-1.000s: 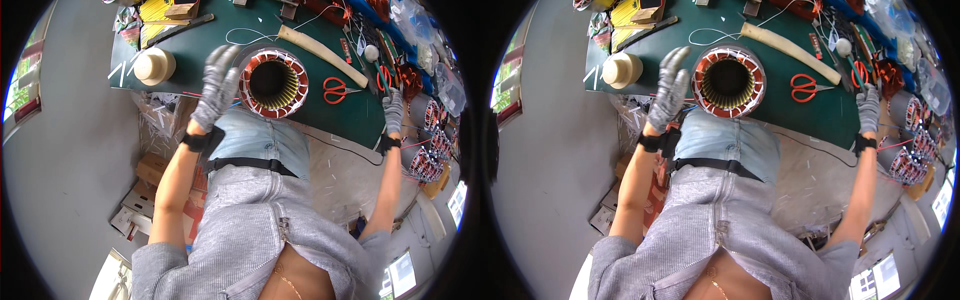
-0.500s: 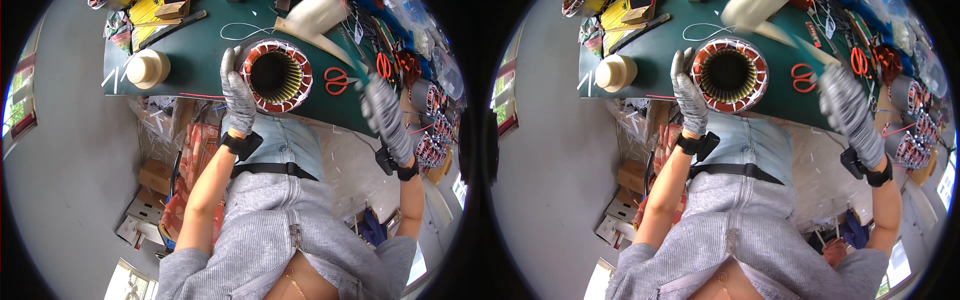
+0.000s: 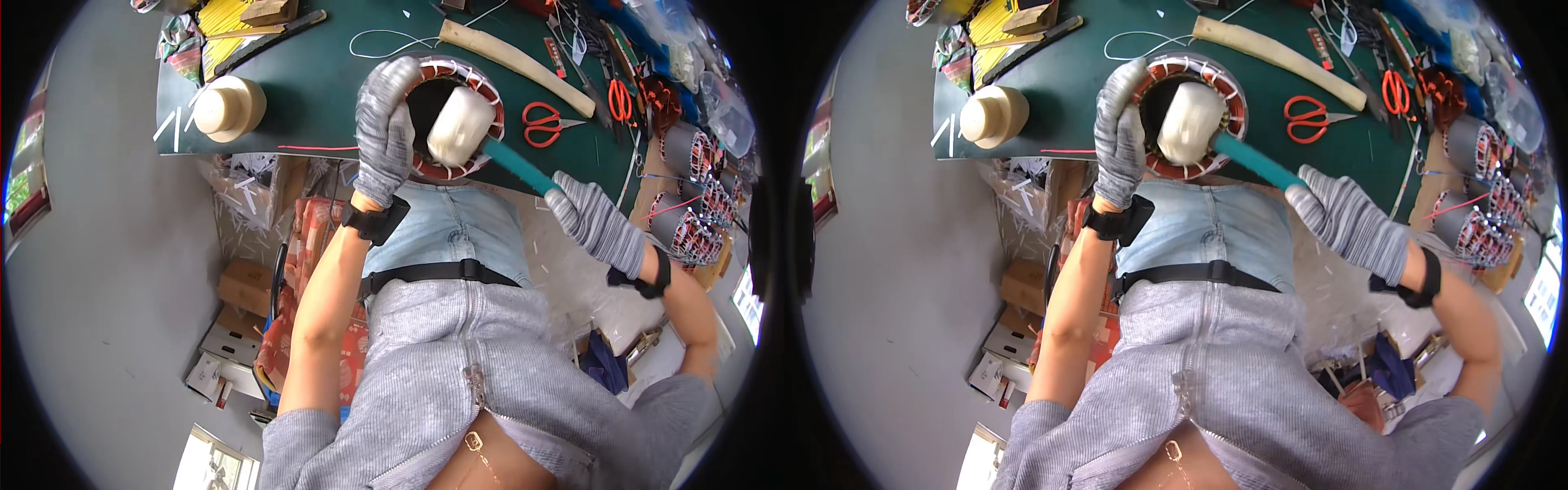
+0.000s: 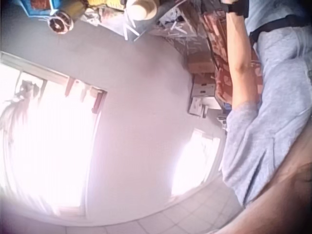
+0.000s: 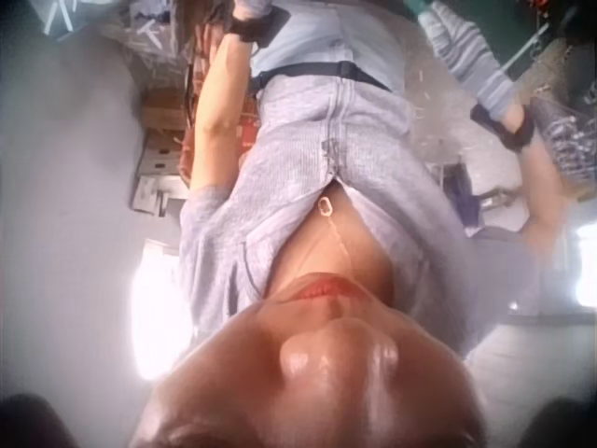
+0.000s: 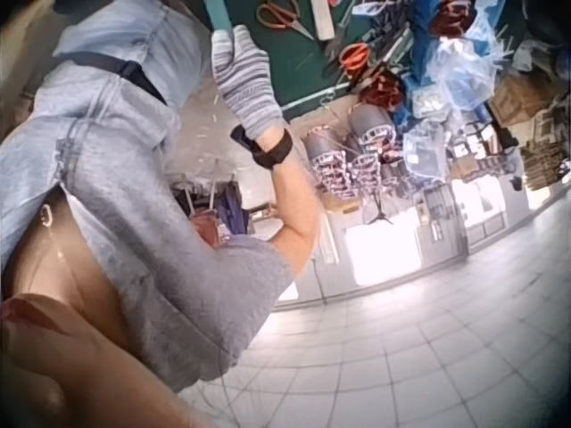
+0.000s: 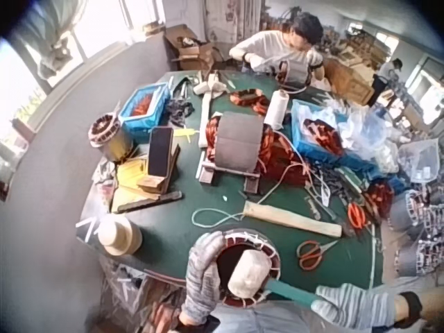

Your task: Assembling motor stators by winding coils, inserting insulation, and securing wiring.

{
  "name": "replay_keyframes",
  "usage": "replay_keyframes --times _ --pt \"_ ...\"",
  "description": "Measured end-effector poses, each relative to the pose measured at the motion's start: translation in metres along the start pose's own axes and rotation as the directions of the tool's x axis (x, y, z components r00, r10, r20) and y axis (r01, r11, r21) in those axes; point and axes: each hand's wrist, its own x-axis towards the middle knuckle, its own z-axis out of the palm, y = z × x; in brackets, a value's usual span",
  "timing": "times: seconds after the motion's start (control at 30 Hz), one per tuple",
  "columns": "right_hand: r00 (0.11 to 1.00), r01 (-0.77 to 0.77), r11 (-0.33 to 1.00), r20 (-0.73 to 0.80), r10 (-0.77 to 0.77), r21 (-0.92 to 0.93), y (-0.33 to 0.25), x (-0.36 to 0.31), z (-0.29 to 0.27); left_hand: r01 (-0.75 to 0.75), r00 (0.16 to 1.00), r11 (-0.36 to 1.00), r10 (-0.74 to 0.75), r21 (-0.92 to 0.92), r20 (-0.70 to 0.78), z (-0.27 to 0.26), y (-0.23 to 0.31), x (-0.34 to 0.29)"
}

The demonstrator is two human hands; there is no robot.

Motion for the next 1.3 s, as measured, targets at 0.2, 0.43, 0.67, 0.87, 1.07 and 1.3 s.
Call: replay_keyframes --times 0.2,0.43,0.67,0.87,1.07,1.3 --pt "0.958 -0.185 0.854 -0.102 0.267 0.487 0.041 -0.007 0.002 0.072 0.997 0.997 -0.072 -0.034 0.005 0.008 0.002 0.011" --pt "0.827 -0.538 0.356 0.397 0.398 0.764 -0.049 -0.021 0.001 0.152 0.984 0.981 -0.138 0.124 -0.112 0.02 0.008 -0.026" --pt "0.462 -0.563 -0.333 0.622 0.632 0.756 -0.032 -0.027 0.009 0.466 0.849 0.883 -0.465 -0.06 -0.251 0.007 0.011 -0.007" --pt "0.47 -0.677 -0.281 0.694 0.546 0.68 -0.053 0.01 -0.01 0.363 0.913 0.931 -0.364 -0.041 -0.186 0.034 -0.013 -0.023" --pt "0.199 -0.154 -0.73 0.745 0.637 0.665 -0.03 0.03 -0.035 0.43 0.82 0.869 -0.489 -0.246 -0.295 0.039 0.003 -0.029" --pt "0.855 -0.27 0.552 -0.067 0.514 0.789 -0.054 0.03 -0.006 0.528 0.691 0.627 -0.709 -0.572 -0.139 0.047 0.014 -0.047"
